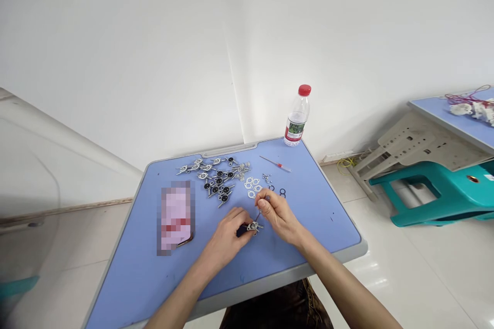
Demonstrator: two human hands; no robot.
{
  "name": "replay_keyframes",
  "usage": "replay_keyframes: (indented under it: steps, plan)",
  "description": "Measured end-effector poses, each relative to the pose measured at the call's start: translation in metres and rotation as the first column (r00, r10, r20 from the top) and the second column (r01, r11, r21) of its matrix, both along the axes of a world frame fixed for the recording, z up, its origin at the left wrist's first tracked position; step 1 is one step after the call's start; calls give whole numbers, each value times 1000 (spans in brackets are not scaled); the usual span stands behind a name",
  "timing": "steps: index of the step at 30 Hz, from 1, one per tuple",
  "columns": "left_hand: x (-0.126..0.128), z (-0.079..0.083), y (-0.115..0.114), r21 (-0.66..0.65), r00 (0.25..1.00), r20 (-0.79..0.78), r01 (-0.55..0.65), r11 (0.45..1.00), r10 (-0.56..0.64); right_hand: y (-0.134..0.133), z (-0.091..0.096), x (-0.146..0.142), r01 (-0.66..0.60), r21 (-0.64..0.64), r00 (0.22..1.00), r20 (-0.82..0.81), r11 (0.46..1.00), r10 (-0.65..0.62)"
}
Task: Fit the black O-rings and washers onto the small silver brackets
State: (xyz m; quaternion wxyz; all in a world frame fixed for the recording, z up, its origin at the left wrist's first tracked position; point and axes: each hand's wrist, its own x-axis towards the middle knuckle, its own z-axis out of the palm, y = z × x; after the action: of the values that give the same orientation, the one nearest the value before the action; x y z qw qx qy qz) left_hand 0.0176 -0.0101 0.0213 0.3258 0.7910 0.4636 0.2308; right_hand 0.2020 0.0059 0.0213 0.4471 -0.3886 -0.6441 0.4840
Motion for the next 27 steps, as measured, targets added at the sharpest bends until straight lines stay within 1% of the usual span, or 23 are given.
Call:
replay_keyframes:
  steps: [5,11,24,27]
  plan:
    - [1,-2,0,-5,1000,-2,-4,1000,4,-2,-1,-2,-33,79,998,52,996,29]
    - [1,-2,1,-9,1000,0,-2,1000,2,-1,1,-1,-24,194,990,143,981,-4]
    - [1,-4,1,-9,1000,20,2,1000,-2,-2,7,-2,-70,277,973,232,958,4]
    - [1,-4,1,-15,1000,17,-6,1000,6,-3,5,-3,-87,317,963,270,944,-2]
